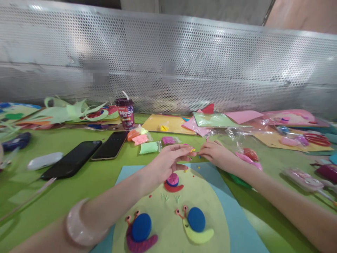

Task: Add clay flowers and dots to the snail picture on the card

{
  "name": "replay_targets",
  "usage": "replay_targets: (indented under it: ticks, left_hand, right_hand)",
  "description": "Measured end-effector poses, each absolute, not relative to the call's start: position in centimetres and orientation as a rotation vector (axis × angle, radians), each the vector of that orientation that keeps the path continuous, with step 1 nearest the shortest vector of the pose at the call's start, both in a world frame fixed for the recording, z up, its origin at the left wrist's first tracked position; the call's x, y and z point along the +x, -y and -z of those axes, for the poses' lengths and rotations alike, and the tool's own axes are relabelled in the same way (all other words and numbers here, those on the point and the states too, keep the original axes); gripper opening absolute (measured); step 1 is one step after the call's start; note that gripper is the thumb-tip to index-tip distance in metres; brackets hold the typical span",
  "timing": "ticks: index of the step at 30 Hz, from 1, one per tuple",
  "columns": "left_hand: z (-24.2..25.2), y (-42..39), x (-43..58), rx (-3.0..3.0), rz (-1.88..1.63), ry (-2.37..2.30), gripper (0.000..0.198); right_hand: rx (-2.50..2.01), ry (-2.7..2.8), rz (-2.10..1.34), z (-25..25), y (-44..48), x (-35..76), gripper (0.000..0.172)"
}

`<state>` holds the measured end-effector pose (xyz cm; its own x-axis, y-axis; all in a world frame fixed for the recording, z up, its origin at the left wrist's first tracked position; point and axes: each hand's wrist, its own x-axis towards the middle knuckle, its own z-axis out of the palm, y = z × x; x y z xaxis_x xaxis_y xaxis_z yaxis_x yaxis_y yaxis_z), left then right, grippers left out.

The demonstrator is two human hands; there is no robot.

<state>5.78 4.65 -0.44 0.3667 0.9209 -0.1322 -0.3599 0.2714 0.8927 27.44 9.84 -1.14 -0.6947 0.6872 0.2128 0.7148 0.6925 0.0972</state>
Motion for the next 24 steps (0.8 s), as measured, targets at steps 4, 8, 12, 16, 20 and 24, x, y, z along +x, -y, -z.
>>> replay_targets:
  ticks: [4,8,12,16,20,24]
  left_hand:
    - [0.4,-4.7,5.9,0.881,-0.986,-0.757,0.015]
    - [0.3,-4.7,5.9,0.893,-0.983,-0.758,0.012]
    - [0.5,-4.8,5.9,0.894,-0.976,-0.745,0.015]
    - [0.7,-4.9,5.8,0.892,-0.976,-0.736,0.015]
    - [0.6,-4.8,5.9,0.889,-0.981,-0.734,0.014]
    - [0.5,-4.7,5.9,0.898,-0.989,-0.741,0.013]
  right_hand:
    - [-1.162,2.713,0.192,1.0,-9.8,27.3,0.012]
    - [-1.172,2.699,0.082,0.6,-9.4,26.9,0.008]
    - [-1.195,2.673,0.013,0.0,-8.7,26.7,0.01]
    - [-1.152,2.701,-0.065,-0.3,-8.4,26.7,0.021]
    - [-1.123,2.731,-0.125,-0.3,-8.5,26.8,0.025]
    - [-1.119,2.717,-0.125,-0.1,-8.7,27.0,0.024]
